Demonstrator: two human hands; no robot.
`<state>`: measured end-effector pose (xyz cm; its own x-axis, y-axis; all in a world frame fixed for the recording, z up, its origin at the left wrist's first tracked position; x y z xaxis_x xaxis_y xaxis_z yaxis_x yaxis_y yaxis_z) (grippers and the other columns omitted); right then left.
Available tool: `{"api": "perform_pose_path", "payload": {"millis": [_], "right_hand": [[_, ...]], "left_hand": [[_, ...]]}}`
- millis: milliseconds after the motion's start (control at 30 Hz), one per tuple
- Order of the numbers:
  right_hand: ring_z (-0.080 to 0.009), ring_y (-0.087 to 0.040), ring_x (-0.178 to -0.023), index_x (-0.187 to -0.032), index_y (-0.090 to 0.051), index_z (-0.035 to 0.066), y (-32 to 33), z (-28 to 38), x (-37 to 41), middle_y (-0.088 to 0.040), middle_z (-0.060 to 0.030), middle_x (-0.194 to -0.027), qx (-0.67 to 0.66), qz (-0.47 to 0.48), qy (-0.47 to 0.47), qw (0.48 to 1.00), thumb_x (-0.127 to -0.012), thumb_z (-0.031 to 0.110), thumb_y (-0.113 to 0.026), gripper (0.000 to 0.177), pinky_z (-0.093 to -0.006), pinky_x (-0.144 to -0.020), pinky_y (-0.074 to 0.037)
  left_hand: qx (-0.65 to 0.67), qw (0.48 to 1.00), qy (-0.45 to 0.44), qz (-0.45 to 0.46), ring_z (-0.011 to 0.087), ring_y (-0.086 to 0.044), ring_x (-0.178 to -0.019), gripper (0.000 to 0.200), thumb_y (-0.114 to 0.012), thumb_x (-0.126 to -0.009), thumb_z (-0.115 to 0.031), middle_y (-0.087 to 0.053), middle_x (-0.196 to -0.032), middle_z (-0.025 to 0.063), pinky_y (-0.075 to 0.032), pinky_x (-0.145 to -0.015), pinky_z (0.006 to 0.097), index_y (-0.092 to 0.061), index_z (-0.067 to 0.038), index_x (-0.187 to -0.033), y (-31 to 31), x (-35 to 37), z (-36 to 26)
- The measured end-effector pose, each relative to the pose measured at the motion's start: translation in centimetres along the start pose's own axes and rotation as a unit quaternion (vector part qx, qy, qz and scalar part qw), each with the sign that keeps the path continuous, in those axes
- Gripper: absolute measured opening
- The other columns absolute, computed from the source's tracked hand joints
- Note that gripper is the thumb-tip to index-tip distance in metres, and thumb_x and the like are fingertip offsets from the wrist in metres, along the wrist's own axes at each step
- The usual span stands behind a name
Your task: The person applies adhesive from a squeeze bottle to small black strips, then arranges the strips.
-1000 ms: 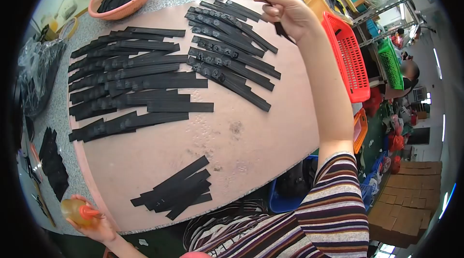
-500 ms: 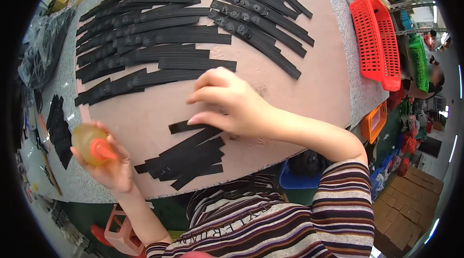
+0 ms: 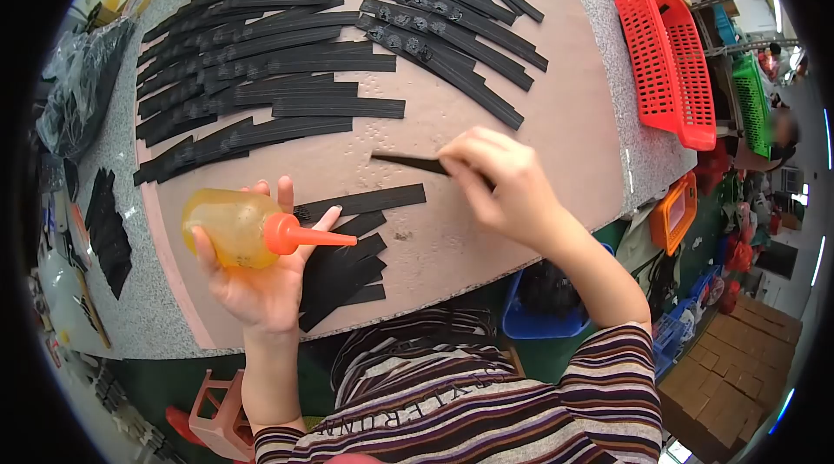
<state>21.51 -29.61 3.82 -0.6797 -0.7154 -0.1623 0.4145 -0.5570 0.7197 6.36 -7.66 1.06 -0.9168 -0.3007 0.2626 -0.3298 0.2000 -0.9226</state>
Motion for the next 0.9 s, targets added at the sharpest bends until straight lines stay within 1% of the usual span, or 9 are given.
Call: {"api": "perform_pose_path", "payload": {"millis": [167, 233, 267, 300, 367, 567, 700, 833, 900], "right_hand": [[-0.0248, -0.063, -0.068, -0.091, -0.070, 0.001, -1.0, 0.8, -3.5, -0.068, -0.0120, -0.079, -0.113, 0.064, -0.052, 0.990, -0.081, 0.005, -0.070, 0.010, -0.0317, -0.065, -0.049], [-0.0256, -0.059, -0.075, -0.090, -0.071, 0.005, -2.7, 0.6, -4.3, -0.065, -0.0070, -0.083, -0.011, 0.007, 0.065, 0.998, -0.079, 0.008, -0.072, 0.011, -0.0339, -0.071, -0.047], [-0.0258, -0.058, -0.076, -0.090, -0.071, 0.006, -3.0, 0.8, -4.7, -0.064, -0.0061, -0.085, 0.046, -0.021, 0.092, 0.994, -0.079, 0.009, -0.072, 0.012, -0.0342, -0.072, -0.046], [-0.0259, -0.057, -0.078, -0.090, -0.071, 0.007, -3.3, 1.0, -4.9, -0.063, -0.0052, -0.086, 0.103, -0.048, 0.119, 0.986, -0.078, 0.009, -0.073, 0.012, -0.0345, -0.073, -0.045], [-0.0256, -0.054, -0.083, -0.088, -0.069, 0.006, -3.6, 1.2, -4.6, -0.059, -0.0055, -0.088, 0.044, -0.058, 0.132, 0.989, -0.076, 0.008, -0.073, 0.013, -0.0346, -0.076, -0.043], [-0.0259, -0.052, -0.084, -0.094, -0.062, 0.005, -6.6, 4.3, -4.8, -0.056, -0.0068, -0.089, 0.001, -0.019, 0.146, 0.989, -0.075, 0.011, -0.074, 0.023, -0.0351, -0.072, -0.040], [-0.0276, -0.046, -0.095, -0.092, -0.062, 0.008, -9.3, 5.2, -7.5, -0.052, -0.0066, -0.093, 0.056, 0.031, 0.082, 0.995, -0.076, 0.015, -0.073, 0.021, -0.0407, -0.082, -0.033], [-0.0259, -0.054, -0.090, -0.081, -0.063, 0.007, -8.7, 5.6, -8.3, -0.059, -0.0060, -0.084, -0.101, 0.067, 0.104, 0.987, -0.075, 0.009, -0.072, 0.011, -0.0398, -0.083, -0.037], [-0.0158, -0.064, -0.067, -0.086, -0.066, 0.000, -5.4, 4.2, -9.4, -0.068, -0.0072, -0.078, -0.295, 0.097, -0.026, 0.950, -0.080, 0.008, -0.074, 0.013, -0.0341, -0.064, -0.052]], "left_hand": [[0.104, 0.990, -0.002, 0.100, 0.0278, -0.042, -0.134, 0.060, -0.055, -0.094, -0.048, -0.052, -0.133, 0.0133, -0.020, -0.113, 0.0649, -0.046, -0.004, -0.134, 0.6, -0.3, -1.4], [0.086, 0.990, -0.034, 0.108, 0.0273, -0.040, -0.136, 0.060, -0.056, -0.094, -0.046, -0.049, -0.136, 0.0140, -0.027, -0.114, 0.0596, -0.044, -0.005, -0.136, 0.4, 0.0, -3.5], [0.058, 0.993, -0.071, 0.077, 0.0314, -0.042, -0.133, 0.064, -0.056, -0.093, -0.051, -0.046, -0.135, 0.0143, -0.042, -0.106, 0.0575, -0.042, -0.008, -0.138, 0.5, 0.1, -4.4], [0.044, 0.994, -0.078, 0.068, 0.0315, -0.041, -0.134, 0.064, -0.056, -0.093, -0.051, -0.045, -0.137, 0.0145, -0.044, -0.104, 0.0566, -0.042, -0.008, -0.138, 0.3, 0.1, -5.2], [0.018, 0.994, -0.096, 0.047, 0.0316, -0.040, -0.135, 0.064, -0.056, -0.092, -0.051, -0.043, -0.140, 0.0149, -0.049, -0.100, 0.0547, -0.042, -0.008, -0.138, 0.2, 0.1, -6.4], [0.049, 0.993, -0.076, 0.070, 0.0242, -0.040, -0.136, 0.066, -0.064, -0.091, -0.038, -0.046, -0.141, 0.0141, -0.050, -0.101, 0.0446, -0.037, -0.005, -0.141, 0.0, -0.3, -7.8], [0.056, 0.994, -0.074, 0.052, 0.0229, -0.043, -0.134, 0.066, -0.065, -0.091, -0.037, -0.049, -0.140, 0.0137, -0.049, -0.102, 0.0430, -0.037, -0.005, -0.141, 0.9, 0.5, -8.6], [0.061, 0.994, -0.052, 0.078, 0.0221, -0.045, -0.133, 0.065, -0.066, -0.090, -0.036, -0.048, -0.140, 0.0131, -0.049, -0.102, 0.0420, -0.038, -0.005, -0.140, 1.7, 1.5, -9.6], [0.074, 0.992, -0.046, 0.090, 0.0219, -0.046, -0.131, 0.064, -0.066, -0.090, -0.035, -0.047, -0.141, 0.0125, -0.048, -0.103, 0.0414, -0.038, -0.005, -0.140, 2.2, 1.9, -10.3]]}}
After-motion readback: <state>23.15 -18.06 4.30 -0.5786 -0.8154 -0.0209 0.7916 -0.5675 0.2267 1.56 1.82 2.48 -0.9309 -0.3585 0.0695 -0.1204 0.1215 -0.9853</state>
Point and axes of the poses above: each hand's wrist, its own x-axis away from the middle knuckle, its own y-axis out of the back of the hand, z = x × y, the point moved 3 cm from there along -x, towards the middle knuckle
